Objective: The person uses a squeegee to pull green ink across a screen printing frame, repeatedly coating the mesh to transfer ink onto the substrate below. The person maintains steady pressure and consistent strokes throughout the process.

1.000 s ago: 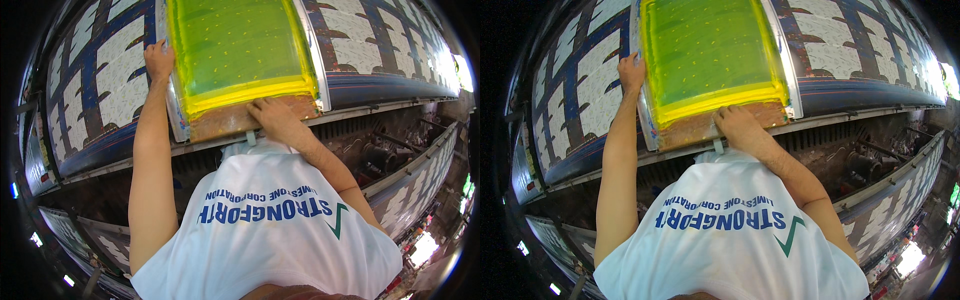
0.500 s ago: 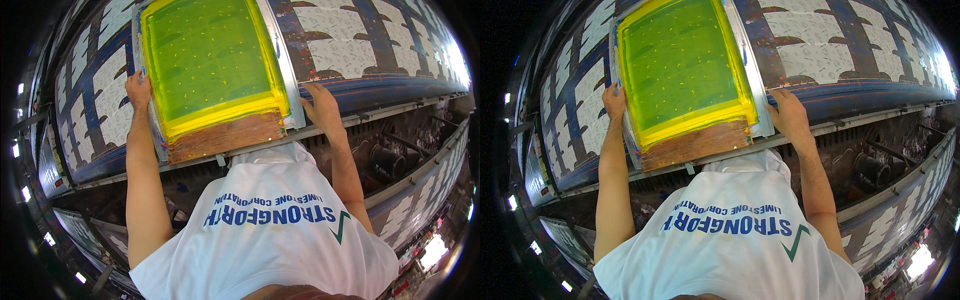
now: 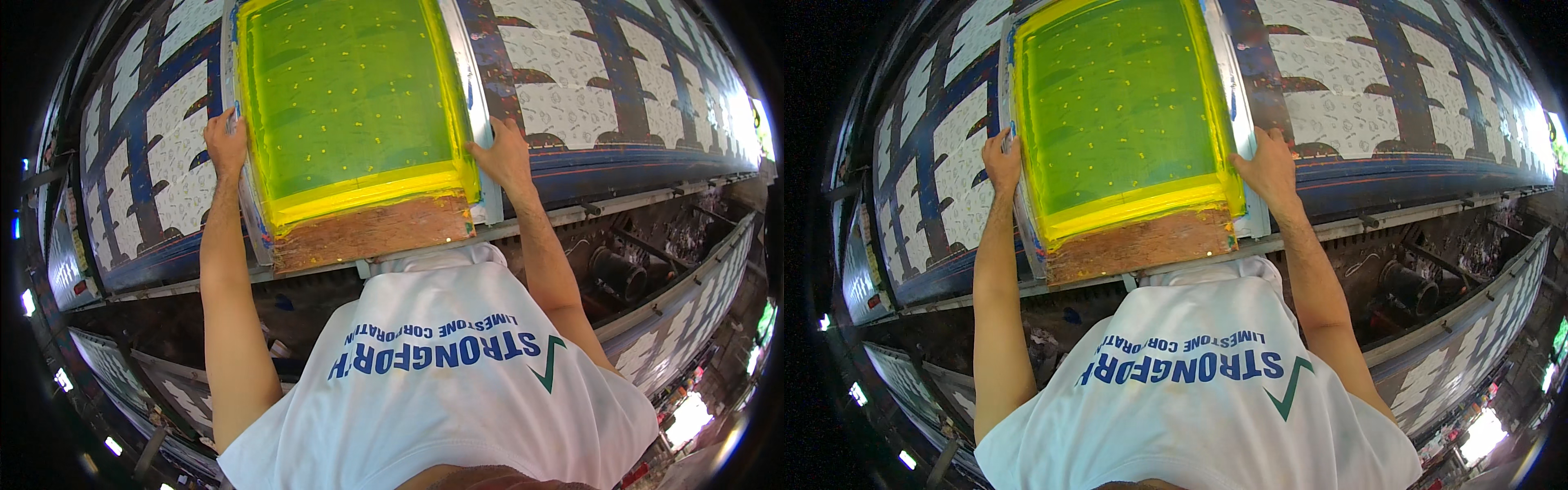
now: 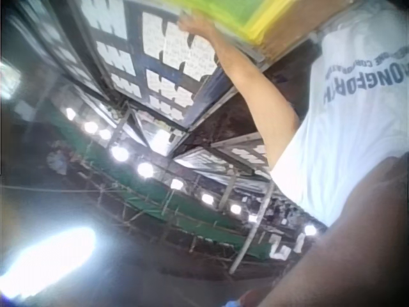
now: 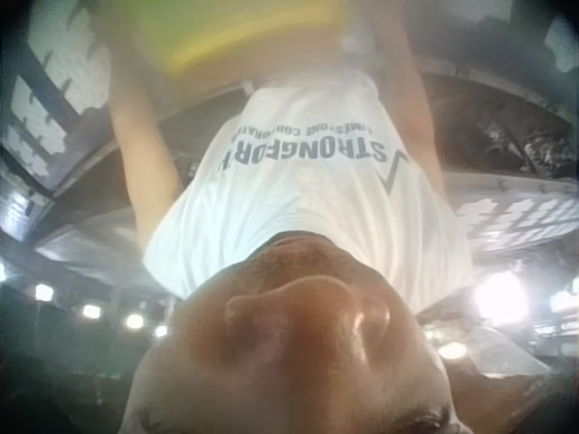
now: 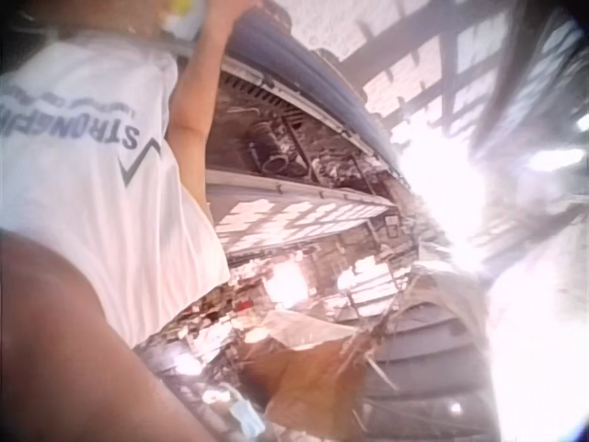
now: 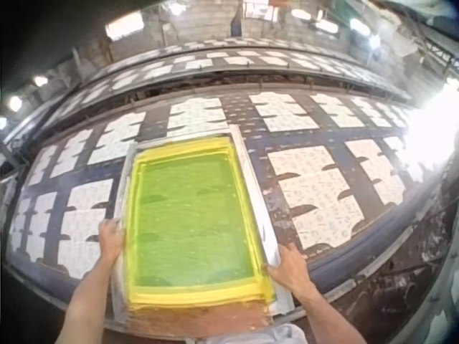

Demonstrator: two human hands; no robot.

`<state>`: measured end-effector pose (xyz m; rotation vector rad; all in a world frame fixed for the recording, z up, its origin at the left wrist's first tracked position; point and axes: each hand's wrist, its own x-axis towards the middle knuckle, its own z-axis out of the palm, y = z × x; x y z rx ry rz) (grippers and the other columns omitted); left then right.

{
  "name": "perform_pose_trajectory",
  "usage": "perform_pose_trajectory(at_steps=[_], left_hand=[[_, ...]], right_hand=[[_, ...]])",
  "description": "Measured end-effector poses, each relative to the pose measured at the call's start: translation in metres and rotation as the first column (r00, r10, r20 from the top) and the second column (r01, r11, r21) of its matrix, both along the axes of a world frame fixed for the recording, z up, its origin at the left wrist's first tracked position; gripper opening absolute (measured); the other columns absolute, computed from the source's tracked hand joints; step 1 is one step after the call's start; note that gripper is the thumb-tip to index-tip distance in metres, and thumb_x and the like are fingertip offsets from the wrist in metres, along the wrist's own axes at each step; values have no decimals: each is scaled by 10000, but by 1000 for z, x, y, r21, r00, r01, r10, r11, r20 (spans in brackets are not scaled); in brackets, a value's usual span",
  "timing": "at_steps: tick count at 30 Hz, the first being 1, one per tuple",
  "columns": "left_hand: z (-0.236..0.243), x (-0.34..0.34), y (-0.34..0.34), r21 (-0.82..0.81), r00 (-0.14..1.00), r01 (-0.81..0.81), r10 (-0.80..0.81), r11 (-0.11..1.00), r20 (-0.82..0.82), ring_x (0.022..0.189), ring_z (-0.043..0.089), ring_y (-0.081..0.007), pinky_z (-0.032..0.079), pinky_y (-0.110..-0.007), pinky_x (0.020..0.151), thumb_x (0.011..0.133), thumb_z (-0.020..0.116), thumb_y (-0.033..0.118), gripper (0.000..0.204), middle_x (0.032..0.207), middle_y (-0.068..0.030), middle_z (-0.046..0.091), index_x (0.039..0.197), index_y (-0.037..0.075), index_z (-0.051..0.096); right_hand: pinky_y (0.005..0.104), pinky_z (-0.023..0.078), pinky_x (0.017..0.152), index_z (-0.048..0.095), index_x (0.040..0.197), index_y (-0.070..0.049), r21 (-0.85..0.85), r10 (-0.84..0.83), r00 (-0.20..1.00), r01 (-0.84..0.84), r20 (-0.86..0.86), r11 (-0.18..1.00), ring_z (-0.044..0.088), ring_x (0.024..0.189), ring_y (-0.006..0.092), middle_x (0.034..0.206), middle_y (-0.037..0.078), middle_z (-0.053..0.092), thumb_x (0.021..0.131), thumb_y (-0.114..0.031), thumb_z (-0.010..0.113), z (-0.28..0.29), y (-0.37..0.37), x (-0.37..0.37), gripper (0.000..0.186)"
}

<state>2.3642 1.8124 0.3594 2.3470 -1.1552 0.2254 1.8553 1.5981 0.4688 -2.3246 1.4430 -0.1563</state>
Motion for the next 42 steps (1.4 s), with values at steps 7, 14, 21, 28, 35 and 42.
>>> perform_pose_trajectory(at_steps=[7, 14, 21, 28, 35, 42], left_hand=[[2, -2, 1, -21, 989, -54, 51, 998, -140, 1128, 609, -339, 498, -459, 1025, 947, 750, 259, 376, 1113, -136, 664, 1295, 116, 750], [-10, 7, 6, -111, 993, 21, -33, 994, -114, 1135, 627, -327, 498, -435, 1021, 963, 757, 193, 332, 1147, -132, 688, 1278, 91, 759], [22, -1, -21, -100, 993, 87, -95, 991, -70, 1142, 622, -314, 497, -432, 1000, 971, 762, 183, 329, 1136, -125, 692, 1281, 71, 760], [63, -119, -130, -63, 997, 78, -78, 995, -1, 1106, 624, -307, 501, -420, 968, 951, 769, 207, 344, 1138, -132, 688, 1278, 101, 769], [50, -269, -240, -128, 995, 97, -96, 987, 14, 1058, 629, -329, 511, -446, 943, 903, 806, 203, 338, 1093, -143, 691, 1225, 101, 788], [44, -348, -291, -128, 993, 85, -74, 988, 89, 1060, 616, -334, 505, -463, 949, 901, 808, 191, 309, 1072, -122, 671, 1197, 104, 790]], right_hand=[[409, 549, 848, 705, 1155, 50, -102, -76, 971, 101, 226, 990, 660, 941, 317, 1039, 156, 637, 725, -161, 823, -7, 3, 6, 493], [382, 552, 832, 677, 1124, 49, -194, 23, 925, 55, 379, 979, 666, 944, 285, 1041, 150, 641, 694, -120, 827, 31, 9, 5, 486], [399, 560, 816, 710, 1099, 47, -107, -38, 879, 100, 474, 989, 674, 909, 313, 1014, 170, 649, 687, -144, 823, 45, -26, -14, 468], [401, 575, 837, 721, 1094, 51, -150, -33, 882, 116, 470, 982, 693, 903, 312, 1014, 173, 669, 684, -151, 826, 34, -142, -142, 469], [368, 572, 824, 727, 1133, 38, -83, -122, 883, 178, 454, 981, 681, 888, 264, 1007, 131, 633, 697, -132, 825, 20, -246, -286, 478], [365, 567, 792, 730, 1136, 44, -119, -95, 915, 152, 392, 981, 676, 868, 256, 991, 129, 625, 699, -132, 807, 14, -301, -361, 478]])
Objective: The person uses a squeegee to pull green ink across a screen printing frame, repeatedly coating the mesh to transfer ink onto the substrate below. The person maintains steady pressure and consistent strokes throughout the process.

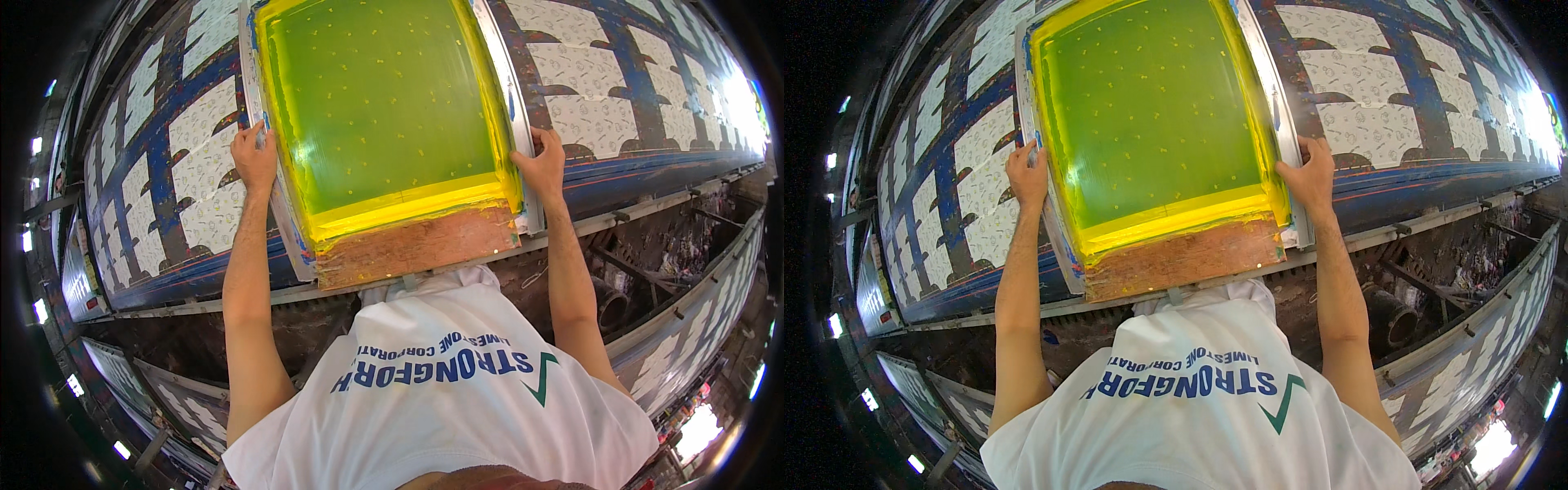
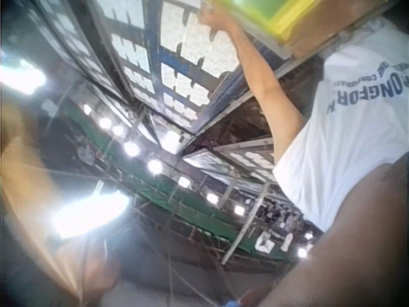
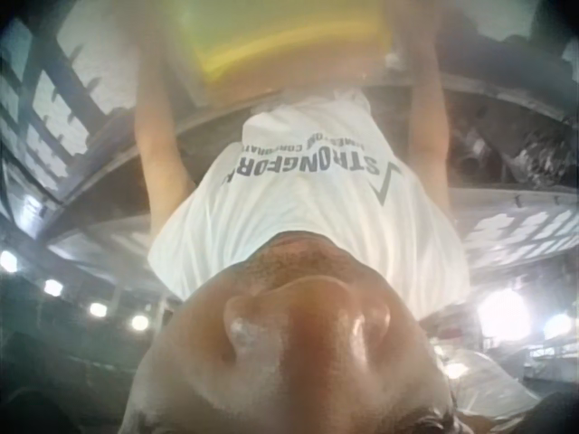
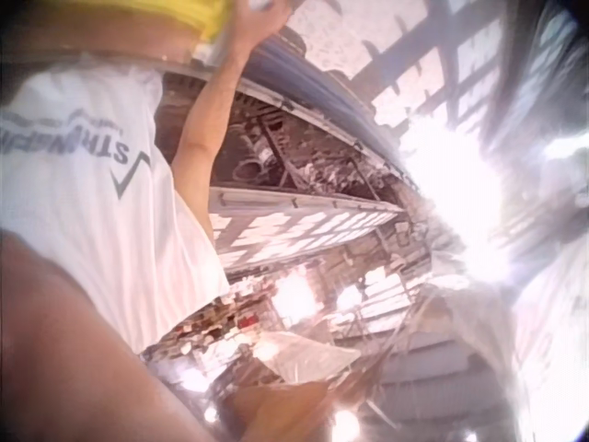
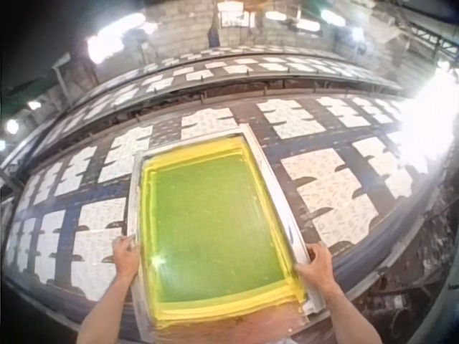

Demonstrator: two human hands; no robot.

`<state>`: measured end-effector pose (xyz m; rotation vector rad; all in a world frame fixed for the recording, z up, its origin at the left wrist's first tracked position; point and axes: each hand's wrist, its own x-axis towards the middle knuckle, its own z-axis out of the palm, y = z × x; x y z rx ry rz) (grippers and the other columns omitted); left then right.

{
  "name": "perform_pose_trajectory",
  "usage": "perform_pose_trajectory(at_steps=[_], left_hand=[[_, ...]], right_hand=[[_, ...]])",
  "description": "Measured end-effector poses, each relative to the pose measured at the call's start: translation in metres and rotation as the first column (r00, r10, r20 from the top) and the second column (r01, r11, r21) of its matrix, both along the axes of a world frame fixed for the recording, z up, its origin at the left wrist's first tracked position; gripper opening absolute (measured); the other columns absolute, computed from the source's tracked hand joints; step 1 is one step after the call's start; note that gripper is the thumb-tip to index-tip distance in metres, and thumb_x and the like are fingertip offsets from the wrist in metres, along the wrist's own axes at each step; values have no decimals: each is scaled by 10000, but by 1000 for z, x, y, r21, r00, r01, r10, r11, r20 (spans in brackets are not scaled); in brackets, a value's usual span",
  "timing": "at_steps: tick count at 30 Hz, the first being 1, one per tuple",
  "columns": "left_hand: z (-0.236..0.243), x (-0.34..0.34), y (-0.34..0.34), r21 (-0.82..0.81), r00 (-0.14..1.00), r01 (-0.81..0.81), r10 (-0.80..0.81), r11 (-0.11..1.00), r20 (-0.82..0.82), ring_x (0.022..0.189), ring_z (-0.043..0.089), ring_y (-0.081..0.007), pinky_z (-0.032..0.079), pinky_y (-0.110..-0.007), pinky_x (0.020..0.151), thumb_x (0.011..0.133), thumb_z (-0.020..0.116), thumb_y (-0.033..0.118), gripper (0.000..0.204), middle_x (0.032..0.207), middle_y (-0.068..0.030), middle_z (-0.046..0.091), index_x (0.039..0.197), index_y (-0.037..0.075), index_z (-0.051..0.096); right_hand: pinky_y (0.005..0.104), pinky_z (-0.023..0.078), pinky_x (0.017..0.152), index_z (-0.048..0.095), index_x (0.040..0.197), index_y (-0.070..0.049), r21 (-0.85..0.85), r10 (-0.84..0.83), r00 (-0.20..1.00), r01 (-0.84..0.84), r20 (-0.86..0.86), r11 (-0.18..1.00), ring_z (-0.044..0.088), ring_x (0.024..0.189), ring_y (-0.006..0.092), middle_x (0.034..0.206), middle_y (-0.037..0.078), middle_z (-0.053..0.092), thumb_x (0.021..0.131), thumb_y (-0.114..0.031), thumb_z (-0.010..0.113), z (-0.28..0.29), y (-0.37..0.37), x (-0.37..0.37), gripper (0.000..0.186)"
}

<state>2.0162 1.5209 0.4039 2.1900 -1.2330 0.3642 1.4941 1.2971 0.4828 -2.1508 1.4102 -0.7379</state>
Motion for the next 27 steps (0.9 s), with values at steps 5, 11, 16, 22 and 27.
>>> perform_pose_trajectory(at_steps=[5, 11, 16, 22, 27], left_hand=[[5, -21, -5, -23, 1000, 2, -3, 1000, -21, 1054, 615, -327, 500, -456, 960, 898, 806, 178, 318, 1060, -120, 672, 1204, 92, 784], [7, -27, -7, -23, 999, -49, 49, 999, 21, 1023, 624, -334, 507, -456, 949, 895, 803, 172, 312, 1042, -122, 680, 1198, 99, 787], [-3, -29, -10, 39, 998, -62, 62, 997, 5, 1008, 624, -347, 510, -465, 928, 899, 791, 189, 309, 1044, -134, 681, 1197, 108, 788], [-9, -25, -9, 92, 993, -78, 69, 993, 92, 1027, 629, -369, 507, -486, 928, 907, 764, 216, 329, 1056, -154, 685, 1216, 102, 767], [-14, -25, -10, 142, 995, -49, 35, 989, 96, 1057, 630, -380, 501, -504, 930, 918, 756, 242, 330, 1069, -177, 702, 1213, 93, 756]], right_hand=[[378, 567, 790, 730, 1130, 46, 30, 43, 997, -46, 67, 999, 669, 856, 270, 980, 134, 628, 700, -135, 805, 4, -5, -19, 472], [392, 568, 803, 742, 1177, 20, 52, 51, 999, -51, -7, 997, 673, 868, 291, 983, 143, 636, 711, -144, 806, 7, -7, -20, 498], [403, 554, 835, 736, 1222, 16, 92, 67, 992, -57, -109, 994, 664, 916, 290, 1004, 143, 632, 727, -193, 854, 5, -9, -20, 550], [425, 543, 861, 722, 1286, 4, 93, 106, 970, -88, -217, 992, 655, 957, 317, 1039, 165, 640, 776, -276, 874, 4, -8, -20, 602], [459, 535, 927, 727, 1269, -26, -47, 50, 979, -61, -196, 997, 683, 1044, 376, 1169, 198, 716, 848, -315, 847, 15, 5, -31, 525]])
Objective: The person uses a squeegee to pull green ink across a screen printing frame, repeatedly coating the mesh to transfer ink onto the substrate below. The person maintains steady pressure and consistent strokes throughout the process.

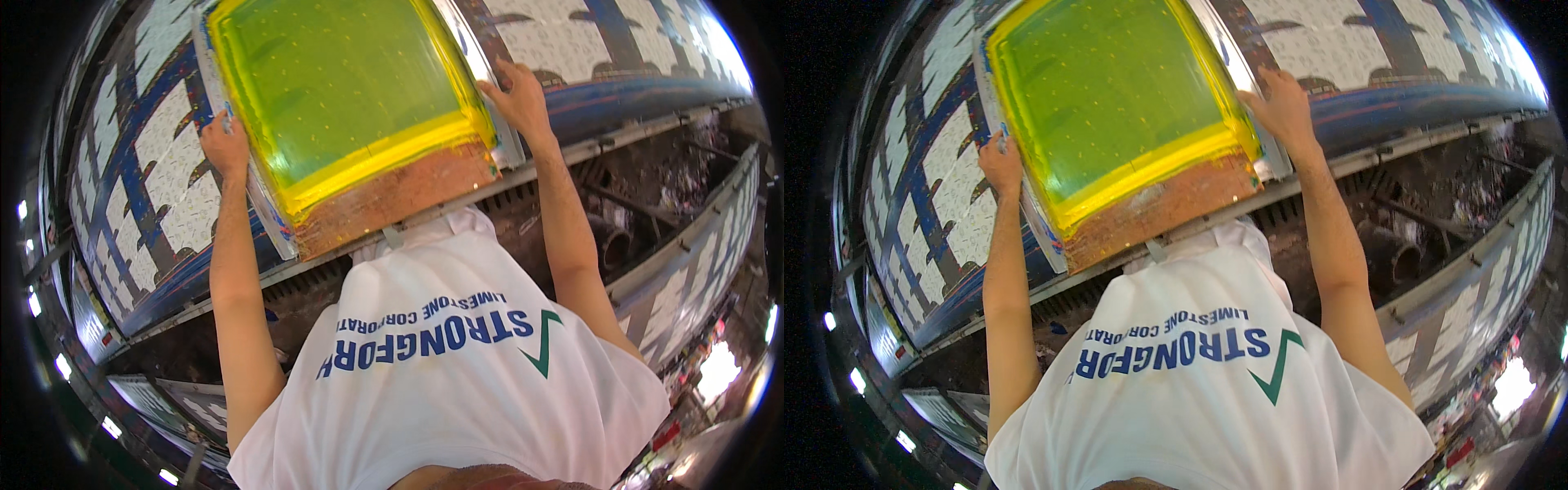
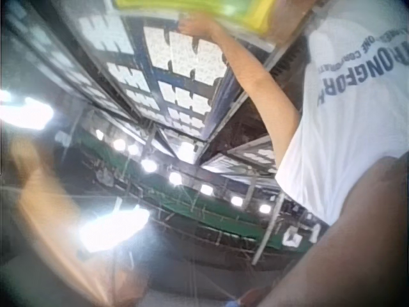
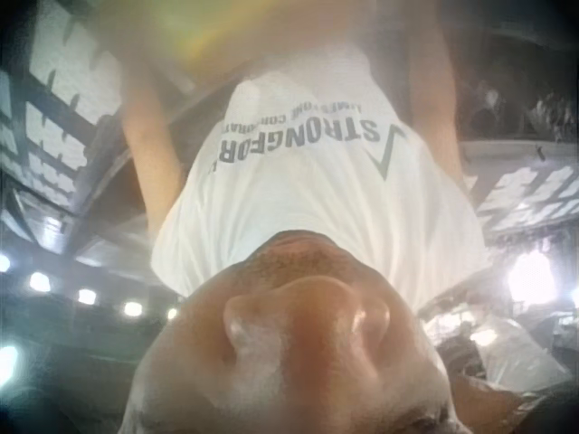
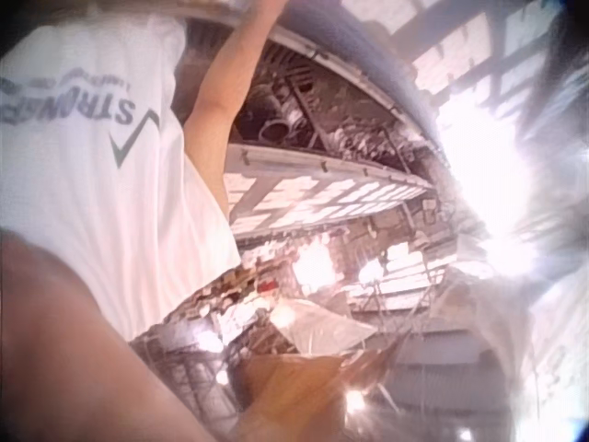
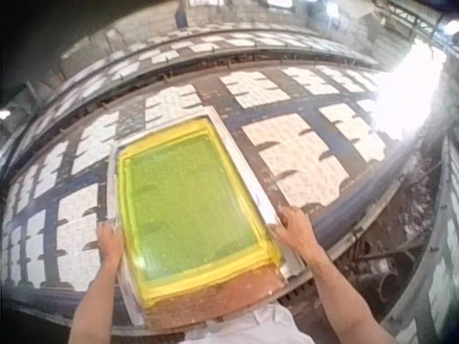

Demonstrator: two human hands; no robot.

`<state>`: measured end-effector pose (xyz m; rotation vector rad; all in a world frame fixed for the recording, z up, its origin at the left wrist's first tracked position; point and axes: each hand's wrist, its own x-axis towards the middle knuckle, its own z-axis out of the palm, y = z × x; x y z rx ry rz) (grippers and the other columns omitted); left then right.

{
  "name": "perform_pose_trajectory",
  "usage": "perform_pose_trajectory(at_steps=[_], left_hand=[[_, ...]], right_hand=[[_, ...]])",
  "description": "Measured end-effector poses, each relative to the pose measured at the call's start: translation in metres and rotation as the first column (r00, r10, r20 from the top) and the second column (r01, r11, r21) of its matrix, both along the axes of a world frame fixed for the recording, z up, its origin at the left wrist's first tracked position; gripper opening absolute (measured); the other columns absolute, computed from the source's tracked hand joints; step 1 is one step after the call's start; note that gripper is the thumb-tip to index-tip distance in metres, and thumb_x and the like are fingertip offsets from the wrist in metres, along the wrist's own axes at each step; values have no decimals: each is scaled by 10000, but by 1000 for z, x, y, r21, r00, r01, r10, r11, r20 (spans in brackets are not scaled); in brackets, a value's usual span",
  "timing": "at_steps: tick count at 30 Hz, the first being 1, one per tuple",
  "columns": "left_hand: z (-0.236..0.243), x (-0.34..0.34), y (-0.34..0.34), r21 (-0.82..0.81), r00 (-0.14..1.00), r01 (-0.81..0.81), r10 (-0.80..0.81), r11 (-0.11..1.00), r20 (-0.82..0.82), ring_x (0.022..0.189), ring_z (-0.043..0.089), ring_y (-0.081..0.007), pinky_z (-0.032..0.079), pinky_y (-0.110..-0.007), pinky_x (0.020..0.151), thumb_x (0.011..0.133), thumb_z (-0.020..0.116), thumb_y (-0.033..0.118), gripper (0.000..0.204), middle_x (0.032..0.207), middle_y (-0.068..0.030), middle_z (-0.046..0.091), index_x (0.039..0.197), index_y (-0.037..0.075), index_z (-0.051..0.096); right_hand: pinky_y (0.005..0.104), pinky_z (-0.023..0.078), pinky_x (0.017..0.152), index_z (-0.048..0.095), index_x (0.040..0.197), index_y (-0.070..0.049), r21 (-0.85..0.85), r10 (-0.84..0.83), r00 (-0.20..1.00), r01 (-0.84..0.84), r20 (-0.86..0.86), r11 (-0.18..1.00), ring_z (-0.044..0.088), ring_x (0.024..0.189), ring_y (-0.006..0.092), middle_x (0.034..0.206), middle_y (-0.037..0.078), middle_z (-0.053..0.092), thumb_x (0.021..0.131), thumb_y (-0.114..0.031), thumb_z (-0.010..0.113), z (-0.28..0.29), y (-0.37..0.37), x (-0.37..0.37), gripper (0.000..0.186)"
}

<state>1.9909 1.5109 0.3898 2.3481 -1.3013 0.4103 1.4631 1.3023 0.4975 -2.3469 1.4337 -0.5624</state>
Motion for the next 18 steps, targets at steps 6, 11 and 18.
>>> perform_pose_trajectory(at_steps=[6, 11, 18], left_hand=[[-5, 5, 0, -72, 998, 58, -58, 996, 5, 1057, 625, -390, 495, -508, 934, 921, 750, 264, 349, 1079, -191, 706, 1227, 96, 749], [-5, 5, -1, -50, 999, 10, -11, 999, -34, 1055, 610, -402, 491, -506, 949, 925, 744, 285, 370, 1099, -205, 696, 1253, 112, 744], [-3, -3, -3, -105, 994, -17, 5, 994, -113, 1088, 589, -390, 504, -501, 948, 946, 724, 306, 349, 1114, -182, 665, 1241, 121, 748]], right_hand=[[445, 551, 915, 758, 1176, -46, -143, 343, 933, -327, 109, 934, 711, 1012, 340, 1068, 150, 730, 869, -261, 821, 36, 89, 24, 379], [474, 524, 1048, 709, 1303, -79, 130, 778, 612, -768, -141, 628, 645, 1205, 350, 1284, 141, 689, 797, -129, 833, 46, 166, 67, 524], [446, 550, 1016, 664, 1348, -65, 134, 726, 621, -726, -294, 675, 658, 1207, 334, 1310, 136, 688, 831, -60, 683, 49, 169, 96, 517]])
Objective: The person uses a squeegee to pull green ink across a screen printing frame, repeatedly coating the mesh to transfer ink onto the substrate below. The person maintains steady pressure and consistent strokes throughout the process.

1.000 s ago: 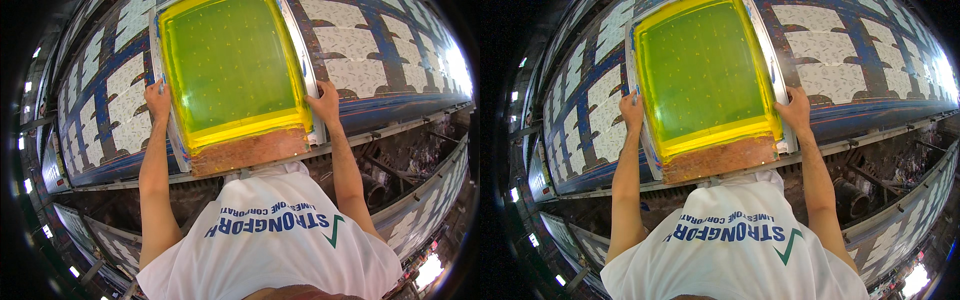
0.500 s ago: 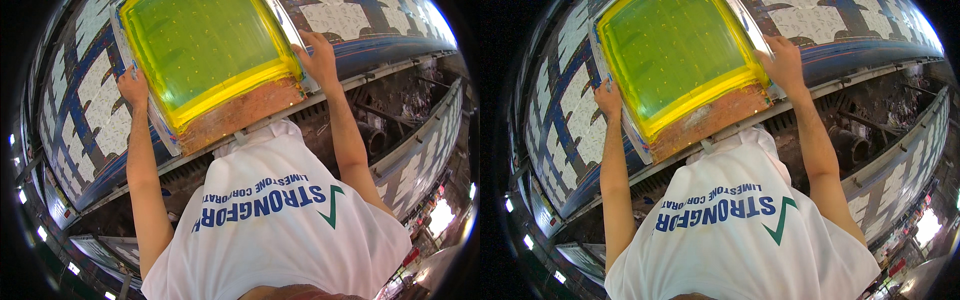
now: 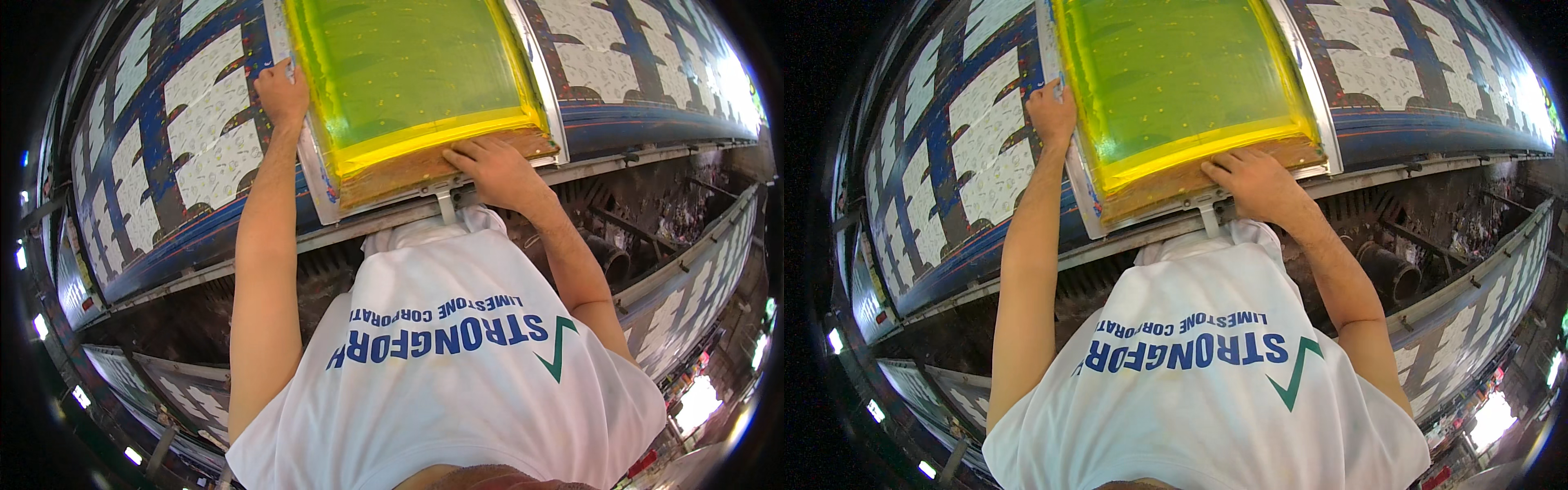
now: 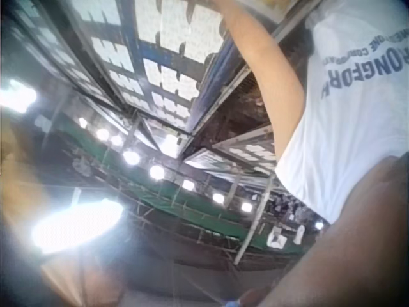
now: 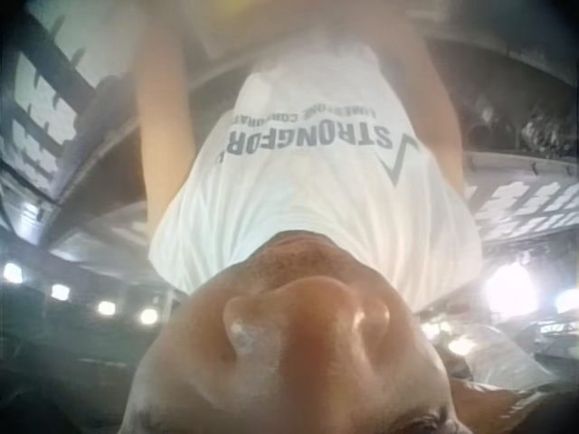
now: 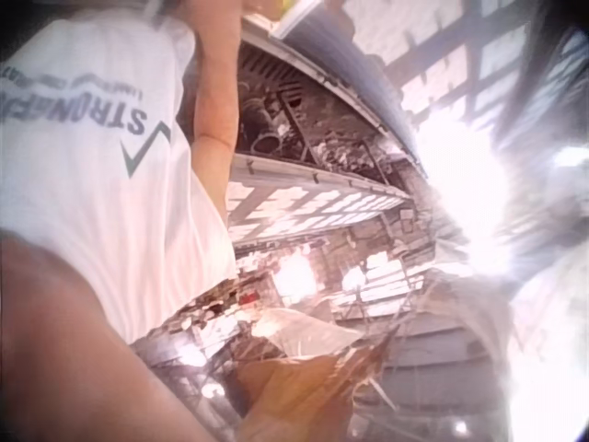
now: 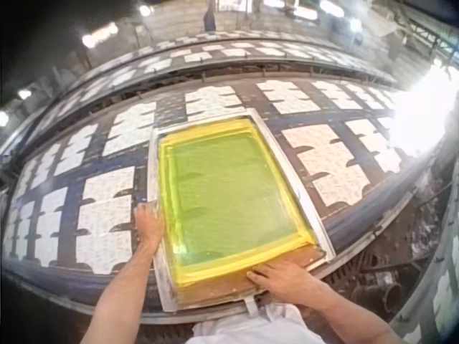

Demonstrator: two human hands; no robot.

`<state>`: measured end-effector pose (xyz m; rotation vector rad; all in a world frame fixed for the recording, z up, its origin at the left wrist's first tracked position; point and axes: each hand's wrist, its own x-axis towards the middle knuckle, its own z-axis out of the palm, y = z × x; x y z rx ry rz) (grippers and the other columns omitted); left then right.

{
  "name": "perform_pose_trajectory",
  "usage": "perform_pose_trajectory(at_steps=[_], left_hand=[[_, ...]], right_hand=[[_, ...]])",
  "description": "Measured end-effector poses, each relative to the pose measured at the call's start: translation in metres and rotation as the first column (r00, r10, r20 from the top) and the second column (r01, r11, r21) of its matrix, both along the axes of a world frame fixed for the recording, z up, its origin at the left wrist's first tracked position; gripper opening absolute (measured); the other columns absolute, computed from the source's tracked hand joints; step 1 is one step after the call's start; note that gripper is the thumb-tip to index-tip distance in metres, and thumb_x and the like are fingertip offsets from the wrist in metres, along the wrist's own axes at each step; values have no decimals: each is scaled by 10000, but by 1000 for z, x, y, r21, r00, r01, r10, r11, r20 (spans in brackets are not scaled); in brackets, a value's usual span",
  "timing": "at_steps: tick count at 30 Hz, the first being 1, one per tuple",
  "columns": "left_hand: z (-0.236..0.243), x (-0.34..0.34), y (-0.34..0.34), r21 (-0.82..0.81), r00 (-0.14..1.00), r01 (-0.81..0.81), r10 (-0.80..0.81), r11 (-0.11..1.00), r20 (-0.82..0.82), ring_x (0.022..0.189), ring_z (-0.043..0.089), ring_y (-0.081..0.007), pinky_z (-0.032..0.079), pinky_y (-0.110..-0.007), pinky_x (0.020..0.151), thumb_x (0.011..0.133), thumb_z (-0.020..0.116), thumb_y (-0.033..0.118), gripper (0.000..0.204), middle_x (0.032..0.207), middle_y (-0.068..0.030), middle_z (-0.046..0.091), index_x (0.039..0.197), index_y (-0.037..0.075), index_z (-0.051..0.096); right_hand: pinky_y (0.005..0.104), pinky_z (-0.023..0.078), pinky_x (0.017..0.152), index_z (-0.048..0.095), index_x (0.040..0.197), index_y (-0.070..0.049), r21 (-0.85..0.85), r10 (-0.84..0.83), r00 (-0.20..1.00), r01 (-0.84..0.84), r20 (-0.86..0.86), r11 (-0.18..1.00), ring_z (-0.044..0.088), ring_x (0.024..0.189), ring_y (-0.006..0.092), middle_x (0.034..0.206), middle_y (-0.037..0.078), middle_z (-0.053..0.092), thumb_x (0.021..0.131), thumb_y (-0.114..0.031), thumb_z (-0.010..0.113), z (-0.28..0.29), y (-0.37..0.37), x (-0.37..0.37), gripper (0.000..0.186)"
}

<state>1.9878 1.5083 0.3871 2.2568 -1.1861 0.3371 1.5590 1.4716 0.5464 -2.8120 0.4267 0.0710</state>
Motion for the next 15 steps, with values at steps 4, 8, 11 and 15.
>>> perform_pose_trajectory(at_steps=[4, 8, 11, 15], left_hand=[[-2, 1, -1, -31, 1000, 4, -5, 1000, -28, 1069, 586, -389, 503, -501, 944, 973, 696, 291, 296, 1093, -175, 661, 1203, 116, 760], [-6, 0, -1, -110, 999, 15, -21, 994, -50, 1039, 591, -379, 501, -497, 928, 992, 667, 248, 247, 1063, -164, 663, 1178, 121, 769], [-5, 1, -1, -127, 998, 9, -17, 992, -63, 1010, 600, -377, 494, -490, 908, 999, 637, 181, 233, 1040, -164, 678, 1179, 125, 773], [-1, -1, 0, -114, 989, -9, -8, 993, -145, 1001, 582, -376, 490, -476, 900, 955, 597, 43, 288, 1055, -158, 649, 1175, 114, 769]], right_hand=[[413, 568, 948, 685, 1295, -85, -85, -89, 996, 87, -14, 993, 692, 1131, 293, 1227, 88, 720, 748, -59, 745, -6, 8, 27, 552], [403, 581, 903, 717, 1256, -118, -100, -203, 976, 195, -79, 976, 698, 1106, 272, 1184, 53, 729, 721, -41, 745, -15, 19, 37, 541], [408, 588, 883, 738, 1225, -136, -180, -242, 969, 246, 40, 953, 698, 1105, 275, 1191, 46, 728, 722, -36, 738, -25, 23, 47, 513], [427, 602, 844, 758, 1189, -128, -217, -314, 945, 328, 97, 920, 723, 1022, 300, 1110, 66, 747, 726, -20, 726, -40, -7, 83, 477]])
